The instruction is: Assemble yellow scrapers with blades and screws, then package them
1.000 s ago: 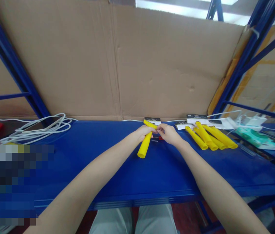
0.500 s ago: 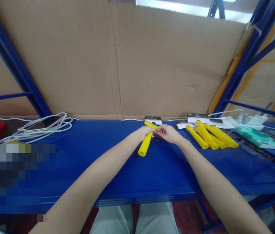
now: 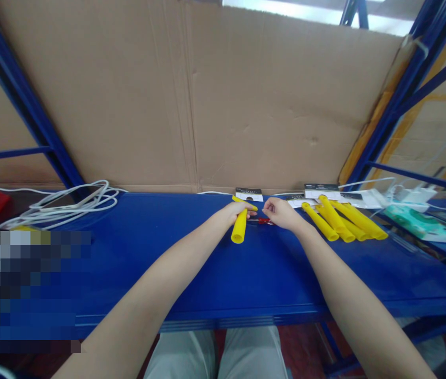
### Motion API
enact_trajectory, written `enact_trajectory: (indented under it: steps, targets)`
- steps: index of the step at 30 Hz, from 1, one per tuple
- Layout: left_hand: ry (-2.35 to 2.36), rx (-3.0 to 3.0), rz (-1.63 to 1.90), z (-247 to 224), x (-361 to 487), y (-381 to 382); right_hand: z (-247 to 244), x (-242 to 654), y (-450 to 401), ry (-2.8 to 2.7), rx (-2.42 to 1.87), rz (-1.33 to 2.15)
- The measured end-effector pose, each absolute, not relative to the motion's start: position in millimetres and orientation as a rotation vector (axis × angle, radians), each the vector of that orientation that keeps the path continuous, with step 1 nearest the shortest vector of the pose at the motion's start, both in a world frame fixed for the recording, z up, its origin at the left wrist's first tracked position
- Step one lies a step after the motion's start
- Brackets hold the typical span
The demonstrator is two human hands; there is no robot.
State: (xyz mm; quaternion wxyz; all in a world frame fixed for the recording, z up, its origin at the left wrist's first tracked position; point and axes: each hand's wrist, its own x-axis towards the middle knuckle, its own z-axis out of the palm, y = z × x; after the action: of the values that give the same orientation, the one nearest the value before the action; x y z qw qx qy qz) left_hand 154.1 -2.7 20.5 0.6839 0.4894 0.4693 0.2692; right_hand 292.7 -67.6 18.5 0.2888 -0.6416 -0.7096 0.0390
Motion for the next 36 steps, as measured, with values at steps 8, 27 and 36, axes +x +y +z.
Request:
enact_trajectory:
  steps: [8,27,36]
  targets:
    - [1.065,1.008,0.719,30.6,147.7,-5.1,18.6,296.0,-67.1,-1.848,-1.784,0.143]
    - [1.146,0.985,1.176,39.9,6.4,-23.6,19.1,309.8,-18.3,-1.869,-2.015,0.108]
    - [1.057,1.020,1.125,34.4,18.6,-40.3,14.2,307.9,0.3,-1.899,-2.131,0.095]
